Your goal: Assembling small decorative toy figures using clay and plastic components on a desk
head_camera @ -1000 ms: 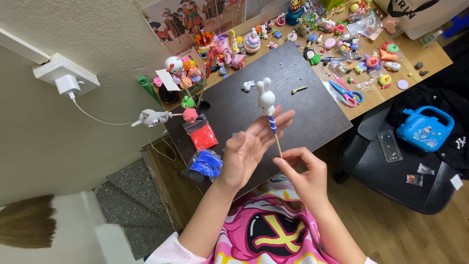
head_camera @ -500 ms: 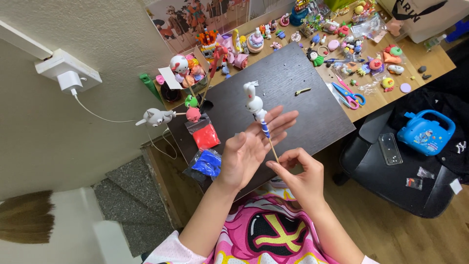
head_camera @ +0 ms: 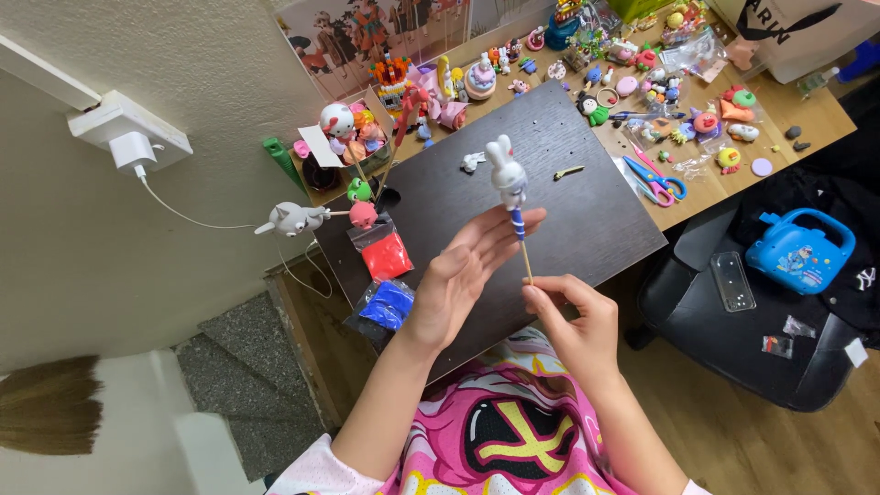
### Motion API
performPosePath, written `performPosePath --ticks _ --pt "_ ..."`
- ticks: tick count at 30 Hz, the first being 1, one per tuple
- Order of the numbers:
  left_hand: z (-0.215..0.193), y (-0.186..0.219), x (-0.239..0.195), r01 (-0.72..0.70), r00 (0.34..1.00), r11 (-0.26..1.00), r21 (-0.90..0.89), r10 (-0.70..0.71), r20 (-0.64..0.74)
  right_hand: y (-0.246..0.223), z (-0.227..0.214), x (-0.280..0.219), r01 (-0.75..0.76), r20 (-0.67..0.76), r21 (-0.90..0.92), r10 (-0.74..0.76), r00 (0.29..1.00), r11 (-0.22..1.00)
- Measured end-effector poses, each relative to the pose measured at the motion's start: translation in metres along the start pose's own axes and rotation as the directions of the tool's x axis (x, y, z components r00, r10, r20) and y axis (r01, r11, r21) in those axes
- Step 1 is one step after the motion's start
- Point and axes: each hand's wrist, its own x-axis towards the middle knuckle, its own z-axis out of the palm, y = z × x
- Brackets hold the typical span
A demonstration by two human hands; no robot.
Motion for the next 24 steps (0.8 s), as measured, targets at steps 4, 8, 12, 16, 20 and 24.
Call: performPosePath --ticks 4,8,12,16,20,24 --pt "0.000 0.002 -0.001 0.021 0.999 1.000 -0.010 -0.021 -0.028 0.000 -0.004 0.001 -0.021 0.027 0.055 0.019 0.999 0.998" --pt "-0.001 0.003 -0.001 0.028 0.998 0.999 0.019 -0.027 -0.062 0.010 -0.005 -0.002 -0.088 0.106 0.166 0.071 0.992 0.982" --pt "0.002 0.004 0.002 -0.005 0.995 0.993 0.114 0.016 -0.099 0.010 -0.003 -0.005 -0.183 0.197 0.367 0.116 0.973 0.912" --pt "-0.005 -0.014 0.005 -0.005 0.992 0.986 0.168 0.027 -0.126 0.022 -0.002 -0.008 -0.240 0.296 0.530 0.088 0.951 0.813" --pt "0.007 -0.013 0.002 0.008 0.997 0.965 0.262 0.013 -0.079 0.038 0.007 -0.013 -0.325 0.366 0.691 0.075 0.928 0.646" --pt "0.009 -0.015 0.001 0.040 0.997 0.974 0.221 -0.024 -0.074 0.024 0.016 -0.007 -0.310 0.352 0.634 0.093 0.931 0.708"
